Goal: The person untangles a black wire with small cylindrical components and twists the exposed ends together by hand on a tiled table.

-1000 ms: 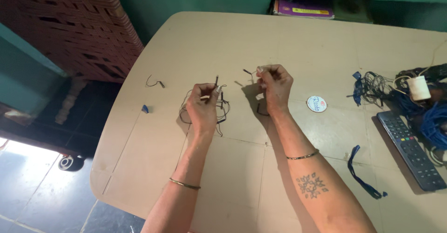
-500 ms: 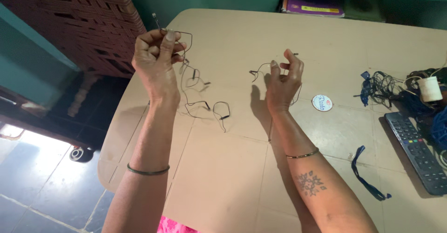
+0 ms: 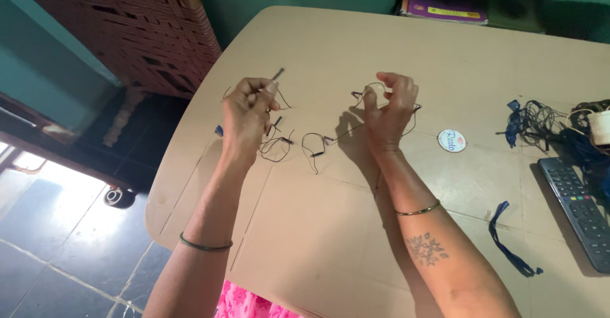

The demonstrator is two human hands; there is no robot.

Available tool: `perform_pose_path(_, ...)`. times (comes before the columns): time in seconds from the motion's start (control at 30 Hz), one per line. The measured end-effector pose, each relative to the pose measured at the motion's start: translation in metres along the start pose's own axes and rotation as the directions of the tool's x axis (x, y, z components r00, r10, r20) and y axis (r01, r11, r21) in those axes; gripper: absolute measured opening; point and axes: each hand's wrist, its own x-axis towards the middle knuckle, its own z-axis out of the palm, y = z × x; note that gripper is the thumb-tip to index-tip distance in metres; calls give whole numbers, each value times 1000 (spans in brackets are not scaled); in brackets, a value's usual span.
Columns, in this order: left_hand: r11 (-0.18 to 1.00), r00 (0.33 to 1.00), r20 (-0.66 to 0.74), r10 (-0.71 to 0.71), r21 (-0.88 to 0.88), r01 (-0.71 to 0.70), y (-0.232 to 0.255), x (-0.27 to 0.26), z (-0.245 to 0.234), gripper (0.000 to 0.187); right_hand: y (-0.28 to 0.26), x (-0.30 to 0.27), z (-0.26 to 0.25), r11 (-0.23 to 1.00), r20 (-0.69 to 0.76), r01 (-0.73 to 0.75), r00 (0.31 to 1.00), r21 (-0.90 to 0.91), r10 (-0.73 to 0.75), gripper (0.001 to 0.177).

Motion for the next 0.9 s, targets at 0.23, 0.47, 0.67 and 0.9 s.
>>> perform_pose_path(0.23,940,982,145,124,300,-163,-1,-10,1,17,-35,-8,5,841,458,-337,881,423,123,22)
perform_pose_path(0.47,904,978,208,26,412,-112,-1,-16,3,15,-56,-27,20,446,804,-731,593,516,42,27)
perform_pose_path(0.67,884,970,244,12,452,-125,-4,-15,-10,18,-29,-32,30,217,792,-810,582,544,184,18)
perform_pose_path(0.9,873,923,385,4,449,-191,1,-10,-74,19,7,-18,25,301,658,-799,600,521,454,17)
